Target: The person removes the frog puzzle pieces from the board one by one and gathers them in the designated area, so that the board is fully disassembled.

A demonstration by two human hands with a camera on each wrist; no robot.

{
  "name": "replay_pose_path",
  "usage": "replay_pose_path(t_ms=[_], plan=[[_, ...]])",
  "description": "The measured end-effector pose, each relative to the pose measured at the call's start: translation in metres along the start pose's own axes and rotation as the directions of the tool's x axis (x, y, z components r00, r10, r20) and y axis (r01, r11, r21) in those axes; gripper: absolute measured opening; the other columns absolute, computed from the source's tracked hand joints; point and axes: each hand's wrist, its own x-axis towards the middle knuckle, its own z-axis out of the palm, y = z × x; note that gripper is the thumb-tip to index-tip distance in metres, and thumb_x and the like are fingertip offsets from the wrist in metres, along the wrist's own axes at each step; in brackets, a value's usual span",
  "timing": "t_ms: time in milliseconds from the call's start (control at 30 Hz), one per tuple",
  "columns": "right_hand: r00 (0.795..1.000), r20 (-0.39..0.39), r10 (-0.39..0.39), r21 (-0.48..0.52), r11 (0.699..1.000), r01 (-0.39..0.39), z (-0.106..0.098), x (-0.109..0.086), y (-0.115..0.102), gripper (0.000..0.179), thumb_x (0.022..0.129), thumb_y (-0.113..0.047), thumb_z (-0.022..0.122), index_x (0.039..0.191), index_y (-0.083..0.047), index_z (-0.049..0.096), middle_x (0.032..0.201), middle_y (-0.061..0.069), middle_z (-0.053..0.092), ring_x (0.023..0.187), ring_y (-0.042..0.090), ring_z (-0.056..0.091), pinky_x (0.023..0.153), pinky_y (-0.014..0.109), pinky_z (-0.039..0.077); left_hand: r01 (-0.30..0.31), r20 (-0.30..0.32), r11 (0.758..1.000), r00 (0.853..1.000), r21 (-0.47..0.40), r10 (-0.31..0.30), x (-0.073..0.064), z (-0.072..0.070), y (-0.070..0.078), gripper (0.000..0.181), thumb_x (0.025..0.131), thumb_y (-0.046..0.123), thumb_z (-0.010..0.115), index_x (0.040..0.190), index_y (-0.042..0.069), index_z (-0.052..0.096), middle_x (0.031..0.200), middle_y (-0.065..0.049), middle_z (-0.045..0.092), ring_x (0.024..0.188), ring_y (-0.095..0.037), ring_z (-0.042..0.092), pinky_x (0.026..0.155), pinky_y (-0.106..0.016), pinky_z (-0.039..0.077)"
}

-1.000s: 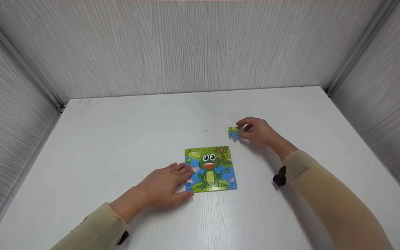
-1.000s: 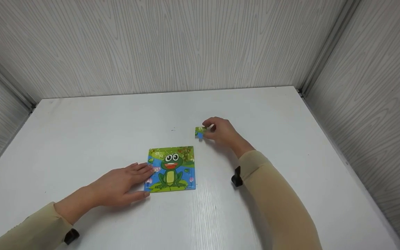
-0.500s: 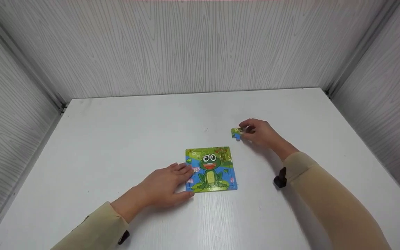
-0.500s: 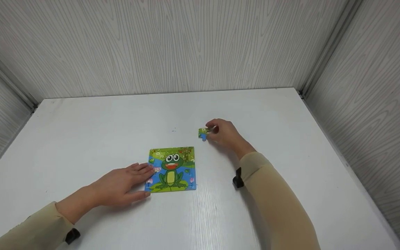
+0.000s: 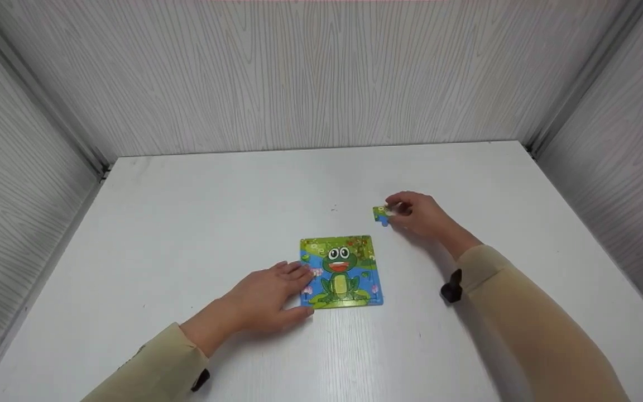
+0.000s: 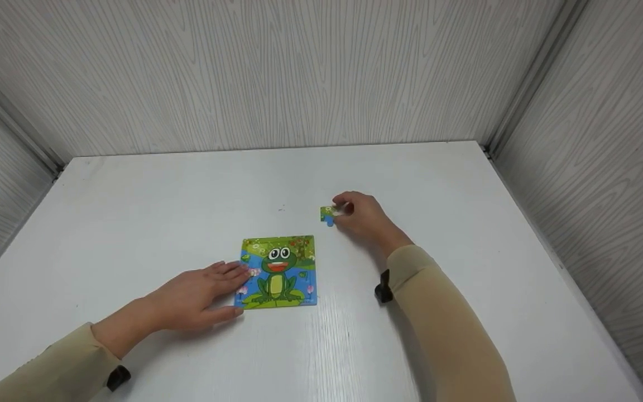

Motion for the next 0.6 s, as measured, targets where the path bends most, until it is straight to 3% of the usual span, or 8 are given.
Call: replay_pose_path(t_ms=[267,433,600], plan=[[1.000,-0.020,0.002,0.049,0.999,-0.001,-0.002,-0.006,-0.008,0.049,0.100,-0.022,0.077,0.145,-0.011,0.062,0.139,0.008,0.063,0.124,0.029,0.059,0.101,0.048,0.054,0.007,0.003,1.000,1.000,0.005,-0.007,0.000,0.000,0.001,0.080,0.105,0.065,0.043,0.165,0.013,0.039,0.170,-0.002,0.037,0.159,-0.023,0.028,0.128,-0.044,0.025],[0.996,-0.033,-0.087,0.040,0.995,0.088,0.000,-0.007,-0.023,0.047,0.100,-0.021,0.077,0.143,-0.007,0.065,0.139,0.011,0.066,0.123,0.028,0.062,0.106,0.051,0.050,0.014,0.008,1.000,1.000,0.003,-0.014,0.000,0.000,0.001,0.081,0.104,0.066,0.043,0.165,0.012,0.039,0.170,-0.002,0.037,0.159,-0.023,0.028,0.128,-0.044,0.026],[0.988,-0.017,-0.156,0.040,0.987,0.157,0.006,-0.010,-0.043,0.046,0.098,-0.021,0.080,0.139,-0.005,0.067,0.134,0.013,0.069,0.117,0.026,0.064,0.101,0.048,0.051,0.009,0.001,1.000,1.000,0.003,-0.009,0.001,0.001,0.000,0.080,0.104,0.064,0.045,0.164,0.012,0.040,0.169,-0.003,0.038,0.159,-0.024,0.029,0.127,-0.045,0.026]])
